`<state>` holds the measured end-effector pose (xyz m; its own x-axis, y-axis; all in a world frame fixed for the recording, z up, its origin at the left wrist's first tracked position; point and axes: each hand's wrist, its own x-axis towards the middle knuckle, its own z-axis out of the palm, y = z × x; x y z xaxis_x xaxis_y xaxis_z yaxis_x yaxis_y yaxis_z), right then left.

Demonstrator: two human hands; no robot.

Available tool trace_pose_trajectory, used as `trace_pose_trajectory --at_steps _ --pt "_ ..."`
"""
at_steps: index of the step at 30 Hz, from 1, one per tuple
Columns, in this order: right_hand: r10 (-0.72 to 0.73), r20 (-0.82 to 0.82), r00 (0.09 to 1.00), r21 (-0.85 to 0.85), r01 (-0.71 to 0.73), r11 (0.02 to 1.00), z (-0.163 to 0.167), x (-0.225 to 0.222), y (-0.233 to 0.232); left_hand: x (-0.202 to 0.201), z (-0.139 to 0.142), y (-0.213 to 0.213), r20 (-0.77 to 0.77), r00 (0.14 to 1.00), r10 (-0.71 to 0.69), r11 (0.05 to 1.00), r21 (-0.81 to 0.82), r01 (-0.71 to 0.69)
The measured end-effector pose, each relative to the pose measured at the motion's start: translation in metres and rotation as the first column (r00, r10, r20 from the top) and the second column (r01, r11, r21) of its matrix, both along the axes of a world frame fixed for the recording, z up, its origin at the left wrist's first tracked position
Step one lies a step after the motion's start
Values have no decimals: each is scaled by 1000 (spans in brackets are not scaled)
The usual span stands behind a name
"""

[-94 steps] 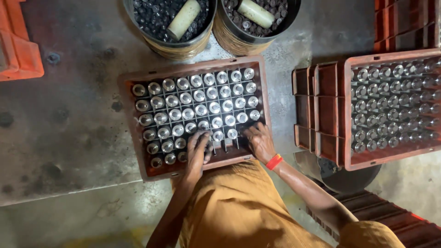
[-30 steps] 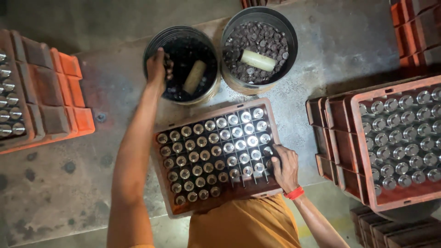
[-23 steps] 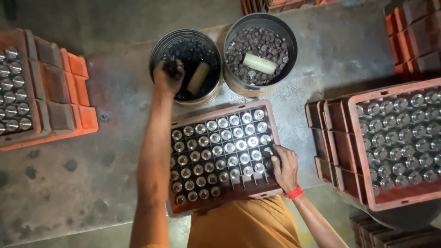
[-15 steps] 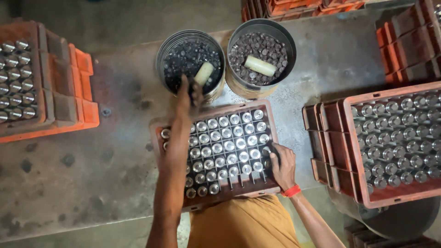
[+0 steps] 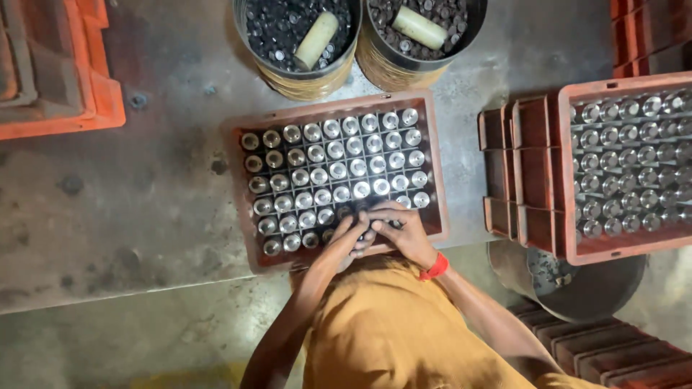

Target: The person repeatedly picks small black caps from a crate of metal cups, inspects them, and places them into one of two nearby buckets. The person also moves a full crate aside and brings a new crate into view to continue the process.

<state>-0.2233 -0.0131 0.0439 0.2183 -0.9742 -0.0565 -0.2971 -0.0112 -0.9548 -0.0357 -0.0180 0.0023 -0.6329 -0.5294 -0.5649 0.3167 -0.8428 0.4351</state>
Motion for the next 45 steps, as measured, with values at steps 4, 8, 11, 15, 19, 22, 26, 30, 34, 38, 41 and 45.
trace_pose_trajectory --at_steps 4,8,11,15,19,22,26,30,34,38,41,45 --pt "-232 1 973 281 223 934 -14 -11 17 -3 -14 18 56 983 176 970 160 -183" --pt "-377 -219 900 -30 380 924 -5 -51 21 4 -24 19 43 926 375 894 249 -373" --pt "-275 -538 797 -332 100 938 0 -79 14 6 -24 17 14 907 422 887 199 -416" --pt "-193 -812 550 -334 -167 928 -11 -93 4 3 -20 13 83 922 378 908 159 -387" --pt "-108 -828 550 -254 -197 947 -28 -93 2 -1 -17 8 64 915 398 902 158 -403" --pt "-63 -859 508 -202 -224 953 -30 -89 0 -2 -10 4 29 917 398 905 151 -398" --pt "-94 -870 484 -231 -231 945 -11 -85 -10 -6 9 -1 8 959 284 958 25 -284" --pt "-137 -781 609 -201 -38 979 13 -76 -6 -13 30 -9 31 991 131 983 -136 -126" --pt "-180 -95 979 150 192 970 2 -44 15 -32 35 -10 91 996 13 969 -246 10" --pt "-318 64 946 390 270 880 -23 -40 13 -48 19 -8 153 987 52 989 -144 -30" --pt "-339 -335 879 -108 322 941 -27 -69 -7 -46 -1 -14 139 961 238 950 170 -260" --pt "-245 -829 502 -370 -164 915 -24 -98 -33 -27 -22 -17 53 909 414 826 396 -400"
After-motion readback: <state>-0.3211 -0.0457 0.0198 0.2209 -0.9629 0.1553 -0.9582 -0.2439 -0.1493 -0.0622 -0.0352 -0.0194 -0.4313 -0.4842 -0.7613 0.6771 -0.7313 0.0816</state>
